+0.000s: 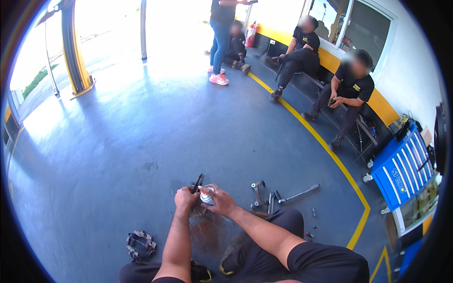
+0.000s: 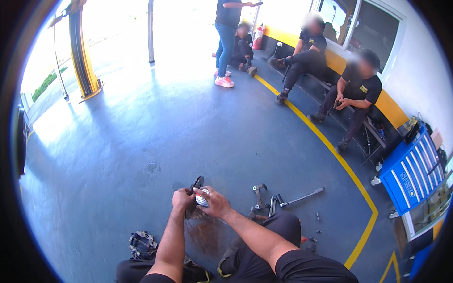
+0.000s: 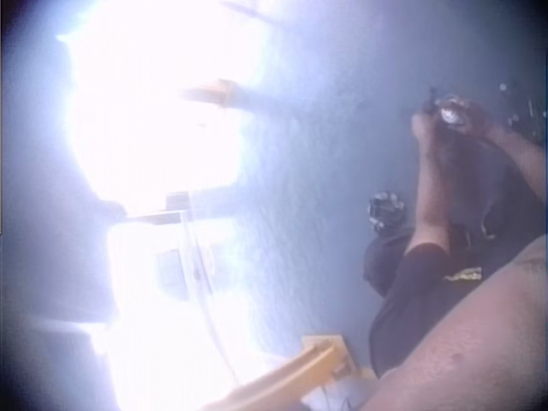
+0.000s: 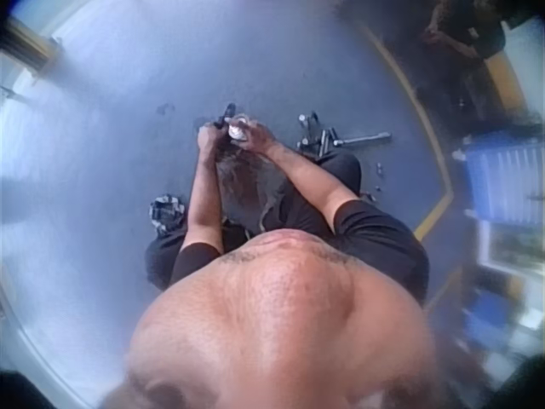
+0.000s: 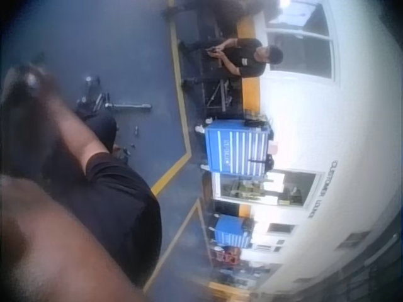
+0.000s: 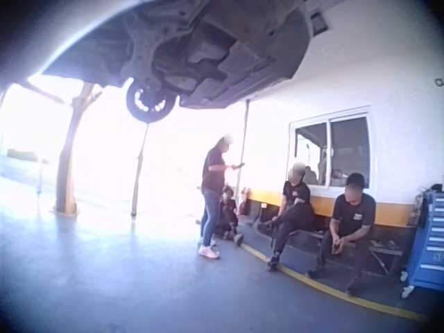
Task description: The person sits on the floor and cleans a brake disc using a spray can and a cloth. They spray the disc, wipe it with the cloth, and repeat the process to remove rust and grime.
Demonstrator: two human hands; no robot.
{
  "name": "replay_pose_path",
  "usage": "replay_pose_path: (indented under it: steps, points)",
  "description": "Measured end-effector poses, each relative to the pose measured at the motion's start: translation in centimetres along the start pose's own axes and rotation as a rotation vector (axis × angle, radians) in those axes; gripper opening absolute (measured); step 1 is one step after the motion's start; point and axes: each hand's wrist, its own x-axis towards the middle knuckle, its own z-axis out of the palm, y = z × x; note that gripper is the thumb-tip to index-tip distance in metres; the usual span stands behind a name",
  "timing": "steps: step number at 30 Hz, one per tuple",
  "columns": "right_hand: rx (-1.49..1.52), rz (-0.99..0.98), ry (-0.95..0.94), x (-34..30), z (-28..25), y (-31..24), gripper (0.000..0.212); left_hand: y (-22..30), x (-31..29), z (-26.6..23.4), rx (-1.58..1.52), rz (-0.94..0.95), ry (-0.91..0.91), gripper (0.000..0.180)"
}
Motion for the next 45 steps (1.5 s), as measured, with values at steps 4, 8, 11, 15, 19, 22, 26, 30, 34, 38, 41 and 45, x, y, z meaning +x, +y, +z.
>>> replay_pose_path:
  steps: [4, 8, 11, 15, 19, 22, 26, 30, 34, 38, 41, 45]
  points:
    - [0.073, -0.184, 0.139, -0.2, 2.4, 4.4, 0.081, 0.4, 2.1, -0.2, 0.020, 0.172, -0.018, 0.052]
    - [-0.003, -0.096, 0.055, -0.8, 3.6, 4.9, 0.073, -0.8, 2.5, 0.7, 0.042, 0.113, -0.089, 0.038]
    - [-0.060, 0.018, 0.027, -1.3, 3.3, 2.5, 0.070, -1.8, 1.2, 0.6, -0.015, 0.132, -0.033, 0.047]
    - [-0.076, 0.056, 0.003, -1.3, 2.4, 2.0, 0.068, 0.0, 0.8, -0.3, 0.043, 0.071, -0.118, 0.047]
    - [-0.052, 0.043, -0.001, -0.8, 2.5, 2.0, 0.067, -0.4, 1.0, -0.2, 0.039, 0.076, -0.117, 0.047]
    - [-0.068, 0.001, 0.009, -0.7, 2.8, 2.1, 0.064, -0.2, 1.0, -0.5, 0.043, 0.062, -0.132, 0.046]
    - [-0.027, 0.045, -0.002, -0.5, 2.6, 1.0, 0.067, -0.4, 0.6, -0.7, 0.036, 0.095, -0.099, 0.044]
    - [0.058, 0.048, -0.031, -1.0, 3.2, 1.0, 0.065, -0.6, 1.2, 0.3, 0.011, 0.115, -0.098, 0.039]
    - [0.036, 0.009, -0.089, -0.4, 3.3, 3.0, 0.074, -1.1, 1.6, 1.4, -0.096, 0.308, 0.024, 0.043]
    - [-0.046, 0.154, -0.097, 0.0, 1.8, 0.9, 0.072, -1.1, 1.6, 1.2, -0.127, 0.341, 0.134, 0.039]
    - [-0.077, 0.144, -0.094, -0.8, 1.3, 1.0, 0.071, 0.7, 0.7, 0.7, -0.045, 0.234, 0.046, 0.044]
    - [-0.076, 0.173, -0.094, -0.9, 1.1, 0.7, 0.070, 1.6, -0.3, -0.9, 0.107, 0.140, -0.095, 0.045]
